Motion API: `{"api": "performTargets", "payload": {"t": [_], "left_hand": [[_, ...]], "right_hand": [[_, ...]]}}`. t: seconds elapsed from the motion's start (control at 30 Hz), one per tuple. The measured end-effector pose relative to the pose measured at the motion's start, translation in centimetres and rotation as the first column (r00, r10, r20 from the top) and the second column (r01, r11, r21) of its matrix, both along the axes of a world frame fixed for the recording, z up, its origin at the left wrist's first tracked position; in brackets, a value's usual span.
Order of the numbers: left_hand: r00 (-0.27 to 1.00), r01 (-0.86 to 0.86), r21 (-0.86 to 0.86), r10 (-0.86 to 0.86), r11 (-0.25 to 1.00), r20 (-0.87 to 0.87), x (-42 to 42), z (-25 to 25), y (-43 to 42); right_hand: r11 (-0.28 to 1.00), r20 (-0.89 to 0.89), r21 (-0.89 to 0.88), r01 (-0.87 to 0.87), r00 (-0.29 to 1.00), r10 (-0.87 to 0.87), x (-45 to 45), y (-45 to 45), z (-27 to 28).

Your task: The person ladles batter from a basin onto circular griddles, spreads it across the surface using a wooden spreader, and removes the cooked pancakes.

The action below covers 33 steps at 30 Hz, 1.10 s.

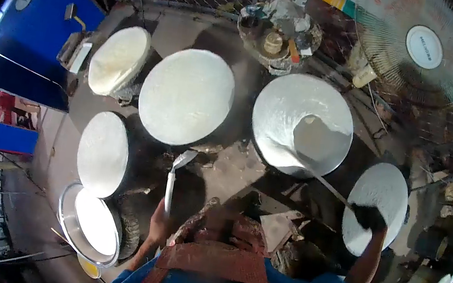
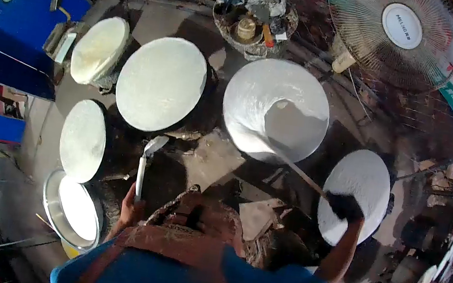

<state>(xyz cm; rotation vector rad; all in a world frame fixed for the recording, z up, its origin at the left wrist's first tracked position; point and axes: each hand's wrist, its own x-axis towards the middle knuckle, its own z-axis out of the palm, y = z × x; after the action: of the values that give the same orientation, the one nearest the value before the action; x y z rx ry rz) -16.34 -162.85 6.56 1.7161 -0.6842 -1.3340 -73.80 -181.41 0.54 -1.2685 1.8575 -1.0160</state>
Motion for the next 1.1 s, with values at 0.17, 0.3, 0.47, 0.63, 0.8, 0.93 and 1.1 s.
{"api": "performTargets", "payload": {"t": [0.17,0.3,0.47,0.63,0.8,0.93,1.1], "left_hand": [[0.975,0.195,-0.022,-0.196,0.981,-0.1,7.3,-5.0,0.8],[0.95,0.303,-0.027,-0.304,0.953,-0.067,10.3,-1.8,1.0],[0.956,0.293,-0.035,-0.294,0.955,-0.017,13.7,-0.5,3.6],[0.961,0.275,-0.123,-0.273,0.953,0.037,16.0,-2.5,5.9],[0.961,0.194,0.006,-0.189,0.981,-0.201,13.8,1.0,5.6],[0.947,0.119,-0.018,-0.119,0.993,-0.299,12.0,4.0,4.8],[0.898,0.111,0.017,-0.093,0.994,-0.43,11.2,3.0,5.1]], "right_hand": [[0.94,0.072,-0.003,0.342,0.937,-0.341,13.0,17.4,-3.2],[0.944,0.161,0.035,0.327,0.931,-0.329,26.4,17.5,-9.9],[0.966,0.2,0.026,0.257,0.946,-0.257,28.5,11.2,-11.1],[0.969,0.173,0.031,0.244,0.954,-0.245,26.5,16.4,-8.6],[0.945,0.209,-0.043,0.324,0.928,-0.309,31.4,13.1,-12.0],[0.968,0.218,-0.037,0.247,0.948,-0.233,28.2,13.0,-10.9],[0.966,0.268,0.021,0.256,0.93,-0.252,22.9,13.0,-10.3]]}}
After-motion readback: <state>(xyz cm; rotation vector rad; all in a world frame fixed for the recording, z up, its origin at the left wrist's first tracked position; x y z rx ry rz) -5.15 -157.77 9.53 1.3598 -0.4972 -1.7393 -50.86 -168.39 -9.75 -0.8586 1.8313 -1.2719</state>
